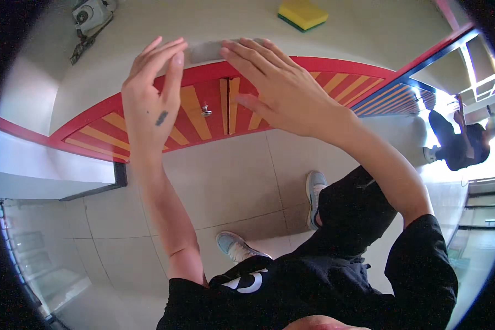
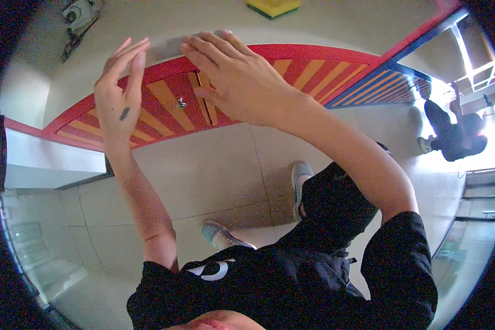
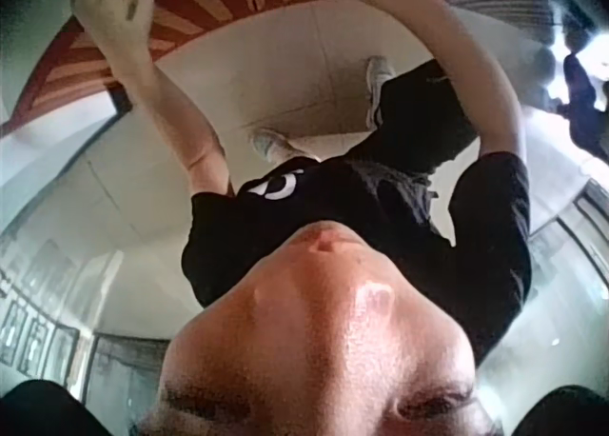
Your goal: Wiping down shelves and storage lockers using a cloth and sponge.
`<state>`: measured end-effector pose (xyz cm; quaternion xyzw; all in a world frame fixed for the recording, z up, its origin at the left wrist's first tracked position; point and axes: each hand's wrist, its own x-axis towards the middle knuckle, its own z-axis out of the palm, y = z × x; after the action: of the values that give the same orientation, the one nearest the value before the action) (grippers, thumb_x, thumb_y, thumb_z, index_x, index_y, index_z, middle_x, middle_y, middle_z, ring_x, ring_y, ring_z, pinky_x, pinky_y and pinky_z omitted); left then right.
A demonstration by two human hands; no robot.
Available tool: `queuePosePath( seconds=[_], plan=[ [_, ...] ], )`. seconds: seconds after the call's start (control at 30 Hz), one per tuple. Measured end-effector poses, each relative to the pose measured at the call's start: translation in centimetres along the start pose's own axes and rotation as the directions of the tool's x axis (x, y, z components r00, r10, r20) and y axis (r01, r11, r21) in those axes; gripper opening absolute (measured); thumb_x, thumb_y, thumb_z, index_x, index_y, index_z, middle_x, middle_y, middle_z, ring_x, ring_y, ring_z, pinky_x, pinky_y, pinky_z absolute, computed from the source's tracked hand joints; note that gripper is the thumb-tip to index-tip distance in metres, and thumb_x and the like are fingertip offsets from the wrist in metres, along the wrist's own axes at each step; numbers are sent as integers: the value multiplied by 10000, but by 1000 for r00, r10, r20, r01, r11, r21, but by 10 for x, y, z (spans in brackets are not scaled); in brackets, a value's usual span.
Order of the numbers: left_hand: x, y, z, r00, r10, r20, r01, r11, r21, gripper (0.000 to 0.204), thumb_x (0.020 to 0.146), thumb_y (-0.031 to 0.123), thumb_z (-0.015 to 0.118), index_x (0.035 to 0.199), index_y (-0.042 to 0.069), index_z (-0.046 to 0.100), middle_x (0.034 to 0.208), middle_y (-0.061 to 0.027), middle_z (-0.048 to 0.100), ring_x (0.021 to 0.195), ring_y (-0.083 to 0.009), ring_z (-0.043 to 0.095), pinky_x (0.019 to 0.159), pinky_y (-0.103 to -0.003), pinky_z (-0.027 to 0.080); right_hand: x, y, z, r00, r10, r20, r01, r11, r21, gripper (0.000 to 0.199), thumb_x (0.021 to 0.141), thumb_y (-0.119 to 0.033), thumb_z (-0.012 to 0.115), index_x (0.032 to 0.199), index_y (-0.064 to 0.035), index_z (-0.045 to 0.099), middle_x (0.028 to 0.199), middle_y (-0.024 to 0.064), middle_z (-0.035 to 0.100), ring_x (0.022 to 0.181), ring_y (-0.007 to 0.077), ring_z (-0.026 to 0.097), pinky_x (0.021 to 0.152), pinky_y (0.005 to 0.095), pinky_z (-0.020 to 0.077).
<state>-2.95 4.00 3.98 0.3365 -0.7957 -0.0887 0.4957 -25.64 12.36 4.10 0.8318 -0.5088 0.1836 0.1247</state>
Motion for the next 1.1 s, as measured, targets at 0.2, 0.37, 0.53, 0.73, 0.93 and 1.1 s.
queuePosePath(
  seconds=[0.2, 0.37, 0.53, 0.73, 0.93, 1.1],
  plan=[
    [3, 4, 12, 994, 102, 50, -102, 995, 11, 196, 996, 156, 652, 1133, 81, 770, 1211, -50, 758, 1278, -262, 626, 1076, -384, 506, -27, -12, -17, 998, -55, -43, 58, 997, 60, 509, 1006, -194, 619, 1493, -132, 489, 1524, 100, 512, 1451, 312, 433, 1249, 463, 333],
    [7, 19, 33, 983, 144, 117, -147, 989, 9, 227, 997, 187, 656, 1191, 126, 755, 1283, -40, 734, 1323, -239, 590, 1109, -415, 484, -110, -1, 7, 832, -412, 371, 252, 877, 409, 279, 972, -183, 575, 1234, -88, 590, 1233, 105, 610, 1127, 288, 596, 1009, 421, 487],
    [6, 50, 75, 972, 157, 175, -159, 987, -2, 234, 987, 151, 657, 1197, 110, 751, 1274, -52, 733, 1297, -268, 600, 1090, -421, 494, -244, 51, 91, 530, -556, 640, 284, 827, 484, 235, 903, -202, 617, 1119, -111, 593, 1138, 92, 631, 1058, 306, 623, 907, 456, 515],
    [17, 69, 93, 977, 89, 193, -106, 991, 81, 208, 943, 44, 647, 1125, 52, 745, 1259, -35, 703, 1245, -240, 608, 1045, -399, 508, -442, 21, 231, 829, -382, 409, 36, 766, 642, 339, 850, -175, 640, 1184, -115, 640, 1205, 63, 639, 1098, 282, 636, 881, 430, 529],
    [18, 76, 86, 989, -10, 146, -2, 997, 80, 266, 894, -36, 661, 1134, 42, 743, 1247, -49, 696, 1195, -261, 616, 974, -363, 527, -408, -20, 249, 943, -146, 299, -159, 592, 790, 102, 832, -131, 635, 932, -144, 655, 913, 48, 634, 890, 282, 620, 859, 386, 480],
    [30, 94, 73, 990, -53, 130, 21, 971, 236, 294, 867, -75, 667, 1125, 42, 746, 1207, -59, 696, 1130, -258, 618, 896, -335, 532, -408, -35, 264, 941, -169, 294, -136, 605, 784, 89, 814, -180, 653, 887, -139, 623, 890, 55, 620, 874, 286, 623, 793, 412, 502]
  ],
)
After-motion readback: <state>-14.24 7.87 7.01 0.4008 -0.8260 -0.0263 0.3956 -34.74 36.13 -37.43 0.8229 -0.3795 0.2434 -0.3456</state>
